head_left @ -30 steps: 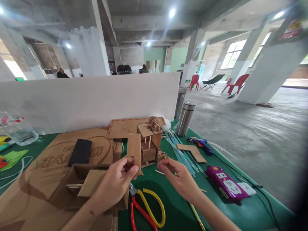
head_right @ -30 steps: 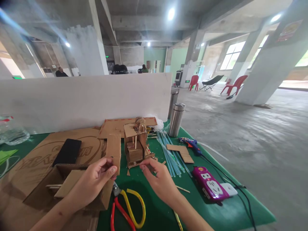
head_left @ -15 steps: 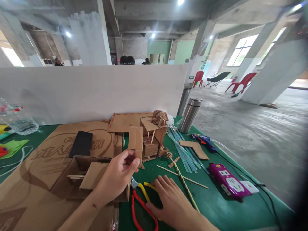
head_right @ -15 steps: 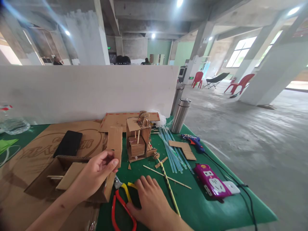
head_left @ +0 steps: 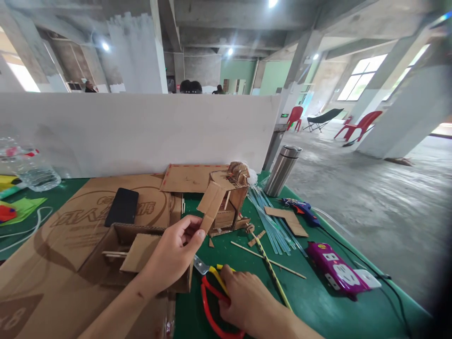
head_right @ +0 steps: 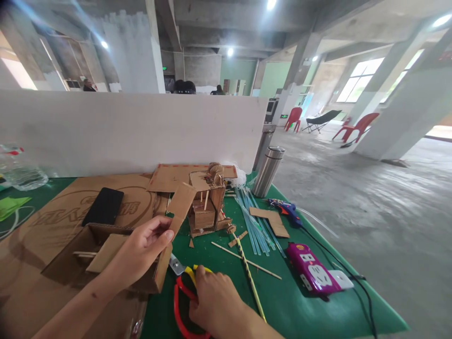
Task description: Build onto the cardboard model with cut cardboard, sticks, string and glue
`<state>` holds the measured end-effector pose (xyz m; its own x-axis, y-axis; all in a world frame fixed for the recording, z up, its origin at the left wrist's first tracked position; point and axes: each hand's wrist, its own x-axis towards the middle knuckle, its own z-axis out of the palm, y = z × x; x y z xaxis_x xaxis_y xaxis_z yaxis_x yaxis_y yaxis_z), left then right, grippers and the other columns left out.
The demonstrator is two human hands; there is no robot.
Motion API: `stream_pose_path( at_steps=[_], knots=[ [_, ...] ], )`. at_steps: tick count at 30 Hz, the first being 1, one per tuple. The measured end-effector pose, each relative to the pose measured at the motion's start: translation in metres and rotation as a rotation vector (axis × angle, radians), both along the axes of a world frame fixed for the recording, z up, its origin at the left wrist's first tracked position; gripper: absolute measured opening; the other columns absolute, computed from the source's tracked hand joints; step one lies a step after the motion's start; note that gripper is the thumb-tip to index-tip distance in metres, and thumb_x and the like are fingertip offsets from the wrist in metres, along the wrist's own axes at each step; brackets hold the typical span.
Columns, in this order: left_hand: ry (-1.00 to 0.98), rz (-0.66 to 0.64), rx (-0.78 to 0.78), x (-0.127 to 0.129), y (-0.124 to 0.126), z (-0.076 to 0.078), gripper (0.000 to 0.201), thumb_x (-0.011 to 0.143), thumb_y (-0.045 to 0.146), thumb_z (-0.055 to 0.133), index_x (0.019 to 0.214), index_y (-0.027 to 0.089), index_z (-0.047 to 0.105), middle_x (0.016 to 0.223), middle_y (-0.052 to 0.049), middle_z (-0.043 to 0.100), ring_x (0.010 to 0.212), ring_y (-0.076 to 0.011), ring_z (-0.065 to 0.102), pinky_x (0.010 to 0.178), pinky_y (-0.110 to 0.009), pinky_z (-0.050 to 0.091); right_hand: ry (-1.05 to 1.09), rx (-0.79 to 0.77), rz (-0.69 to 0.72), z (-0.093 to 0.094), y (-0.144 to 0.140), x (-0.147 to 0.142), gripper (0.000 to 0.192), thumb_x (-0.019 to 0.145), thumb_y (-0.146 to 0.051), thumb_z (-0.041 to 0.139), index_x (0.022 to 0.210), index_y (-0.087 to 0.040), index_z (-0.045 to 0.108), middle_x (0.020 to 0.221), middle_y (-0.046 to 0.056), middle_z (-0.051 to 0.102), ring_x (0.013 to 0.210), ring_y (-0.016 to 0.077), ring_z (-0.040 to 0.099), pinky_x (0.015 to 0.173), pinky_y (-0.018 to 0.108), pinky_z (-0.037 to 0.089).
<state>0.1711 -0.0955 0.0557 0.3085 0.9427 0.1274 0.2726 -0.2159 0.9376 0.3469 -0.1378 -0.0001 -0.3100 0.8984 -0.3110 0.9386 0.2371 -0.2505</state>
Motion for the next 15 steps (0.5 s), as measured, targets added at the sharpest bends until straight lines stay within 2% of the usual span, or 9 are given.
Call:
stream_pose_path(
  at_steps=[3, 6, 8, 11, 15],
  knots=[
    [-0.04, -0.009, -0.029, -0.002, 0.0, 0.001, 0.028, 0.092, 0.039, 0.055, 0.108, 0.02, 0.066, 0.097, -0.006, 0.071, 0.088, -0.0203, 0.064, 0.081, -0.031, 0.051, 0.131, 0.009, -0.046, -0.006, -0.001, 0.024, 0.039, 0.07, -0.01, 0.054, 0.107, -0.013, 0.067, 0.09, 0.015, 0.077, 0.08, 0.0306, 0.073, 0.061, 0.03, 0.043],
    [-0.09, 0.004, -0.05, -0.004, -0.001, 0.003, 0.029, 0.09, 0.04, 0.058, 0.109, 0.019, 0.066, 0.096, -0.006, 0.07, 0.089, -0.0205, 0.064, 0.081, -0.031, 0.052, 0.349, -0.052, -0.131, -0.015, -0.007, 0.049, 0.023, 0.073, -0.014, 0.054, 0.092, -0.019, 0.065, 0.08, 0.005, 0.074, 0.065, 0.0188, 0.063, 0.053, 0.025, 0.035],
    [-0.121, 0.018, -0.074, -0.004, -0.003, 0.005, 0.032, 0.089, 0.042, 0.06, 0.111, 0.019, 0.066, 0.093, -0.004, 0.068, 0.086, -0.0189, 0.063, 0.079, -0.03, 0.052, 0.419, -0.099, -0.201, -0.019, -0.012, 0.062, 0.01, 0.074, -0.018, 0.056, 0.083, -0.02, 0.06, 0.075, 0.002, 0.07, 0.062, 0.0147, 0.056, 0.052, 0.024, 0.033],
    [-0.132, 0.033, -0.116, -0.004, -0.004, 0.007, 0.034, 0.089, 0.045, 0.059, 0.112, 0.02, 0.065, 0.092, -0.003, 0.068, 0.079, -0.016, 0.06, 0.075, -0.028, 0.052, 0.368, -0.124, -0.244, -0.023, -0.019, 0.074, 0.006, 0.073, -0.024, 0.059, 0.078, -0.02, 0.057, 0.073, 0.001, 0.068, 0.062, 0.0149, 0.053, 0.054, 0.025, 0.033],
    [-0.151, 0.048, -0.104, -0.003, -0.003, 0.006, 0.032, 0.088, 0.044, 0.062, 0.109, 0.02, 0.064, 0.093, -0.003, 0.066, 0.078, -0.0148, 0.057, 0.075, -0.027, 0.052, 0.323, -0.08, -0.293, -0.028, -0.029, 0.097, 0.014, 0.072, -0.028, 0.062, 0.085, -0.023, 0.064, 0.078, 0.006, 0.073, 0.068, 0.0229, 0.063, 0.061, 0.031, 0.042]
  ],
)
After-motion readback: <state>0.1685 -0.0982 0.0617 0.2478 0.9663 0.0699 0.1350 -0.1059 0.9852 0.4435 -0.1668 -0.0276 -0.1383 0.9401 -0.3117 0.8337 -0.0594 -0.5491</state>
